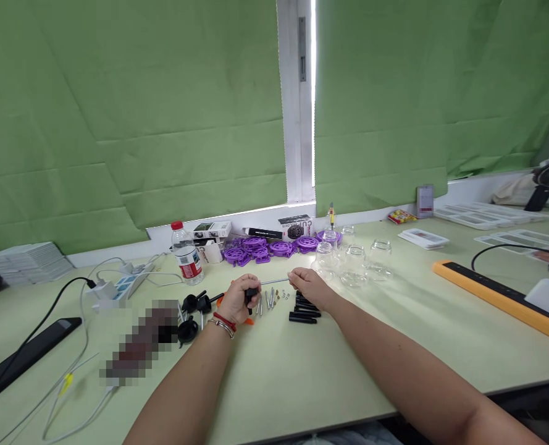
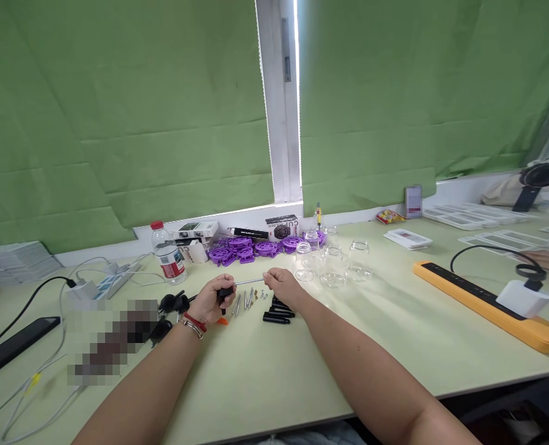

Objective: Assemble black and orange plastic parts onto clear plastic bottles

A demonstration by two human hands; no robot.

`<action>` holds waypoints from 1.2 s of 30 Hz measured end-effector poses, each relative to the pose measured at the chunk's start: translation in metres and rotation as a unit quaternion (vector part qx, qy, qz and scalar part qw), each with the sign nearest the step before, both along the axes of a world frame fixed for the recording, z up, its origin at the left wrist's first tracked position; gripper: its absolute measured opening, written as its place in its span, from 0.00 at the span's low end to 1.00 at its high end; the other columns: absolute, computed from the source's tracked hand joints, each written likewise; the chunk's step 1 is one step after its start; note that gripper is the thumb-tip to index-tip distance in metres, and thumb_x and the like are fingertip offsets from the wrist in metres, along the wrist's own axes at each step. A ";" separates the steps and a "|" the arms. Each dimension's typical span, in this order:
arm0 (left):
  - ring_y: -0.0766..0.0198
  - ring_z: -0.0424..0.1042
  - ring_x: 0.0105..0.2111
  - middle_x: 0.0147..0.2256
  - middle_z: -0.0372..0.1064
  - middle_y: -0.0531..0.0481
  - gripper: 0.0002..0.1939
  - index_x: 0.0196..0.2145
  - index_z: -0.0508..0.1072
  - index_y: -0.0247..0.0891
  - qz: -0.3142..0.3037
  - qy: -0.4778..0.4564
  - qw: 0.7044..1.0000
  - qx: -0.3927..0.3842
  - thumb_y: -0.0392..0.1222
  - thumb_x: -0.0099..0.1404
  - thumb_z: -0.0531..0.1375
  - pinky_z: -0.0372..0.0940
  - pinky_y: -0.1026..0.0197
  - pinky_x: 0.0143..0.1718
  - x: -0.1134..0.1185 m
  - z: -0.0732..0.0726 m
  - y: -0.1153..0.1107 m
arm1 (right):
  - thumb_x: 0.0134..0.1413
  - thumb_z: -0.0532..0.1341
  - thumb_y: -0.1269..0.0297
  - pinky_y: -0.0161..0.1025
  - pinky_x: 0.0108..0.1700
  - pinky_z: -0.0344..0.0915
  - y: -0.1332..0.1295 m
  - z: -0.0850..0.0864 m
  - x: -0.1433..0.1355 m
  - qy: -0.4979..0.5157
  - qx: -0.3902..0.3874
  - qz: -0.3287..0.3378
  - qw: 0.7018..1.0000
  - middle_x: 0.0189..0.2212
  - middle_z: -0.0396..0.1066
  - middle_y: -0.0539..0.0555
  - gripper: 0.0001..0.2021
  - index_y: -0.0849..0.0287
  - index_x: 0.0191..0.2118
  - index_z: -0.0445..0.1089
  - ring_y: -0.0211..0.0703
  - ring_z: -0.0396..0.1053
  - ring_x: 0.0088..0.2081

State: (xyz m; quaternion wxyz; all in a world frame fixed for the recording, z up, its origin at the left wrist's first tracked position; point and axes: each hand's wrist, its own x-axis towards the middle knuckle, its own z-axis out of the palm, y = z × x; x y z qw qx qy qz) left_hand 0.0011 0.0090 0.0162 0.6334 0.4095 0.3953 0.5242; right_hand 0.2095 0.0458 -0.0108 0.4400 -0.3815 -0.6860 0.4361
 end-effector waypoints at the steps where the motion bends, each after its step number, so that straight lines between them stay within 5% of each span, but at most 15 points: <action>1: 0.75 0.55 0.13 0.21 0.62 0.55 0.10 0.25 0.62 0.36 0.000 0.000 1.000 0.002 0.36 0.45 0.61 0.41 0.71 0.12 0.000 0.000 0.000 | 0.53 0.55 0.49 0.33 0.23 0.47 0.000 0.001 0.000 0.007 -0.010 0.002 1.000 0.18 0.57 0.46 0.18 0.60 0.23 0.62 0.31 0.47 0.19; 10: 0.75 0.56 0.13 0.20 0.63 0.55 0.11 0.26 0.61 0.36 0.005 0.007 1.000 0.018 0.36 0.46 0.62 0.42 0.71 0.12 -0.002 0.002 -0.001 | 0.45 0.62 0.48 0.32 0.21 0.47 0.000 0.003 -0.001 0.120 -0.138 0.027 0.983 0.18 0.61 0.47 0.19 0.62 0.24 0.66 0.29 0.51 0.18; 23: 0.75 0.56 0.13 0.21 0.62 0.55 0.11 0.26 0.61 0.36 0.007 0.001 1.000 0.018 0.36 0.45 0.62 0.43 0.72 0.12 0.000 0.004 -0.002 | 0.32 0.70 0.60 0.36 0.27 0.59 -0.001 0.005 -0.002 0.187 -0.115 0.003 0.976 0.20 0.68 0.48 0.14 0.62 0.29 0.74 0.32 0.59 0.21; 36: 0.75 0.56 0.14 0.21 0.63 0.55 0.12 0.26 0.61 0.37 0.007 0.003 1.000 0.016 0.36 0.46 0.62 0.42 0.72 0.12 -0.001 0.003 -0.002 | 0.39 0.66 0.53 0.34 0.25 0.58 -0.001 0.003 0.001 0.151 -0.115 0.020 0.982 0.23 0.71 0.52 0.15 0.62 0.26 0.72 0.31 0.58 0.20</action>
